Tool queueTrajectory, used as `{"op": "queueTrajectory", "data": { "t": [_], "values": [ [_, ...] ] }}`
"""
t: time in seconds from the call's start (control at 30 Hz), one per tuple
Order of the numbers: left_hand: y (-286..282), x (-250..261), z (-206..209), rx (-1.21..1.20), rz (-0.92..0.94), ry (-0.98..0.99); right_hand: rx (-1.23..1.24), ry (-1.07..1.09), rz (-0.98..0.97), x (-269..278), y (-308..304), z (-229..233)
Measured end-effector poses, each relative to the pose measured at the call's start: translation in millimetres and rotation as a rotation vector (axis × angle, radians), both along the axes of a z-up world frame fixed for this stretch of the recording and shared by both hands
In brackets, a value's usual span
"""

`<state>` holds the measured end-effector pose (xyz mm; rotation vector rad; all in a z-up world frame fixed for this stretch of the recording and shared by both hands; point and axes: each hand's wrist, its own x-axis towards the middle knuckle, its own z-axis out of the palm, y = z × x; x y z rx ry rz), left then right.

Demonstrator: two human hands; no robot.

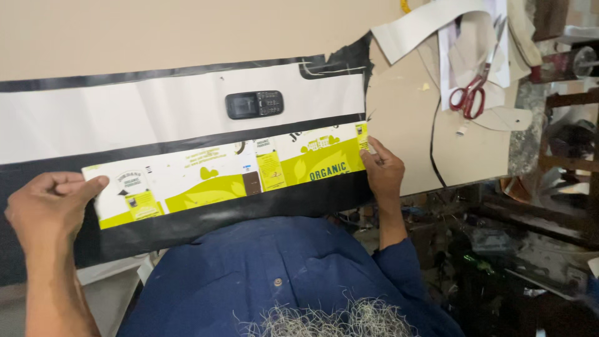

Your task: The person cuts a white paper pattern with scissors, then places the pattern on a black fabric sheet. They trace the pattern onto the fabric using a white marking tool, then cut the fabric along the traced lines.

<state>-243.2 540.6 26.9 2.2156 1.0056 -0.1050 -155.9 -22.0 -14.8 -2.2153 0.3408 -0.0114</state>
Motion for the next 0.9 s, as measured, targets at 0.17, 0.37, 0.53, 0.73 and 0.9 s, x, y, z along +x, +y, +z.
{"op": "queueTrajectory", "data": {
  "t": [0.17,0.37,0.53,0.73,0.9],
  "values": [
    [7,-9,-9,0.016,-0.051,-0.055,0.01,-0.016,0.026,-1,4,2],
    [3,-5,-5,0.073,-0.042,0.003,0.062,-0.015,0.031,-1,4,-3],
    [-4,6,4,-0.011,0.002,-0.007,-0.129,0.052,0.054,-1,-12,-9],
    [4,6,-3,0.053,0.021,-0.047,0.021,-0.025,0.073,-5,-6,-3],
    [5,4,-2,-0.043,0.047,-0.07,0.091,-0.003,0.025,-7,4,1]
  ]
}}
